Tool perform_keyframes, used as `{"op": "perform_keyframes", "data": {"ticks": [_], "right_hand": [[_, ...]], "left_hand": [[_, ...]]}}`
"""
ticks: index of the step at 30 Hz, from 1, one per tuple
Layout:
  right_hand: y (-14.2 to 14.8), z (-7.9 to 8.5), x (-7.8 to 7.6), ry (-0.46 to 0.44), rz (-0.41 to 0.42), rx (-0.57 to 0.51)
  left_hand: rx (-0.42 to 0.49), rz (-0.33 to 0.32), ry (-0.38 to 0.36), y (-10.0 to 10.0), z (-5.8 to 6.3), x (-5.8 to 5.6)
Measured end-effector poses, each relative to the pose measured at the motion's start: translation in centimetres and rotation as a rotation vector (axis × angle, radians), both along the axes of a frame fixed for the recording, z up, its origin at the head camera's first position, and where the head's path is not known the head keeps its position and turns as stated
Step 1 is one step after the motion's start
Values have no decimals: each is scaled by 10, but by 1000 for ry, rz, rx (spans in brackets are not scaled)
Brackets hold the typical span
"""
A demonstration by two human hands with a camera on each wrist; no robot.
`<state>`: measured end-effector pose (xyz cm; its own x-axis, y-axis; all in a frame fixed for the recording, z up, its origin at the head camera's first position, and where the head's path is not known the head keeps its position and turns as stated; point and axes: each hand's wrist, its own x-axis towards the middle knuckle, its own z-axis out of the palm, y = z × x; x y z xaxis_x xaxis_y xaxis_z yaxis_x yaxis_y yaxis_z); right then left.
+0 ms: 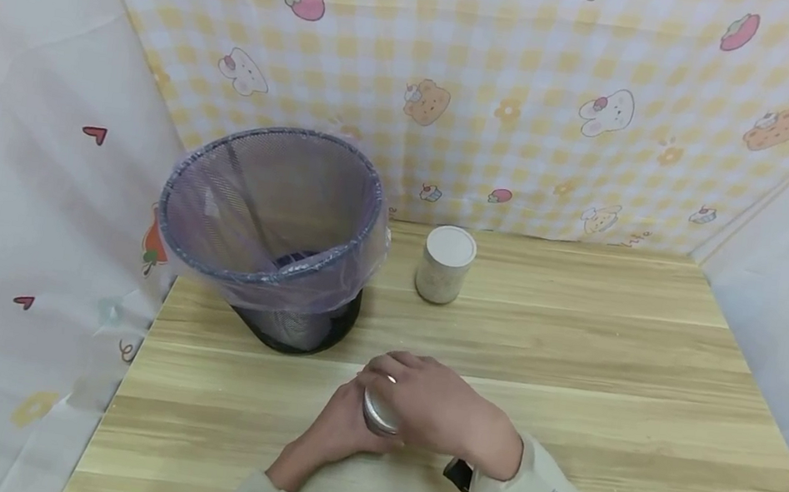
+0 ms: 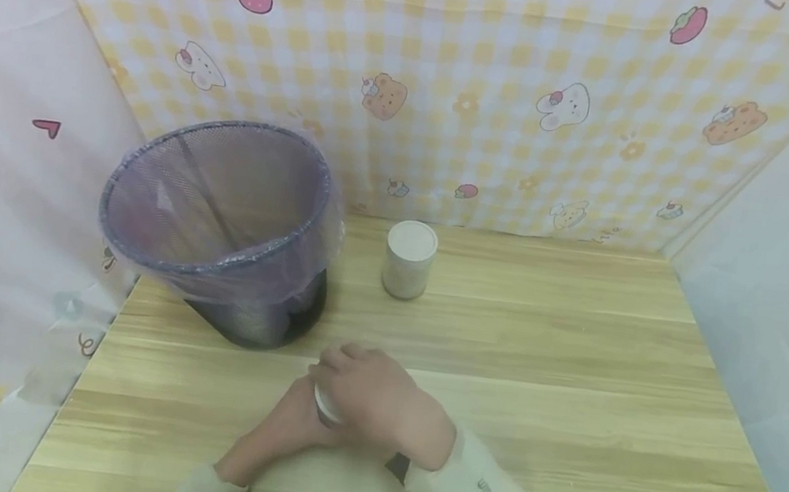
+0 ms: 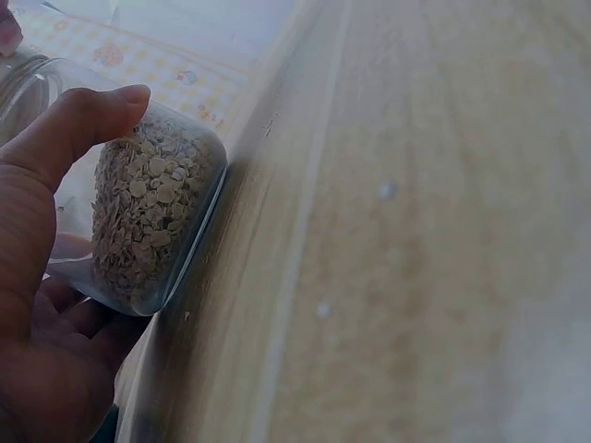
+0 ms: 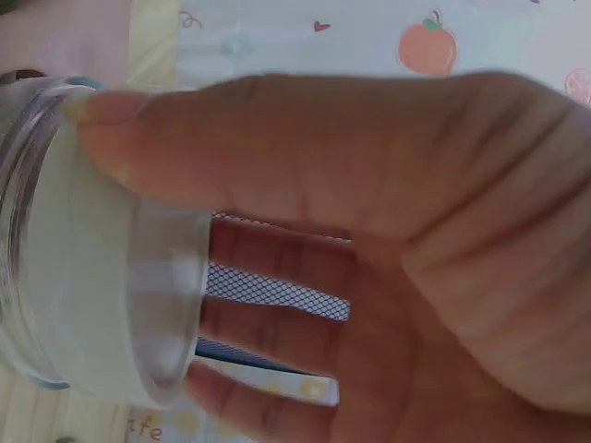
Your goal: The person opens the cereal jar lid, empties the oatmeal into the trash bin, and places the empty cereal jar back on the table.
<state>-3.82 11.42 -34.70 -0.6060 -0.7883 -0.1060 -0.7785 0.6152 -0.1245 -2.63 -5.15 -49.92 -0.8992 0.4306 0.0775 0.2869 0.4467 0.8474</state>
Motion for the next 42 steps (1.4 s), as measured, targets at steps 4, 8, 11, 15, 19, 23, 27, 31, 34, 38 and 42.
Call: {"op": "perform_keyframes", "data": {"ticks": [4,8,11,15,19,23,27,31,34,38,42], "right_hand": [[-7,-3,7,-25,-101,-39],[-17,-9,14,112,-283,-36],[-21,-13,16,236,-362,-6],[-22,-15,16,275,-333,16],[-20,-12,14,220,-254,13],[-15,-8,12,188,-167,34],[-9,-7,10,120,-125,27],[-1,-7,8,-2,-129,-58],[9,-8,7,-85,-136,-145],[25,-7,6,-156,-142,-260],[42,-9,5,-158,-186,-366]], "left_hand": [[-6,-9,-9,-1,3,0],[1,-3,-17,-1,5,-1],[7,-7,-2,-1,4,-3],[-15,-14,22,-1,3,-2],[-32,-9,33,-1,2,-2],[-36,-3,26,-2,1,-1],[-22,-7,10,-1,2,1],[50,-5,-35,1,3,2],[91,-6,-57,3,3,4],[119,18,-92,4,3,7],[155,42,-109,4,3,9]]}}
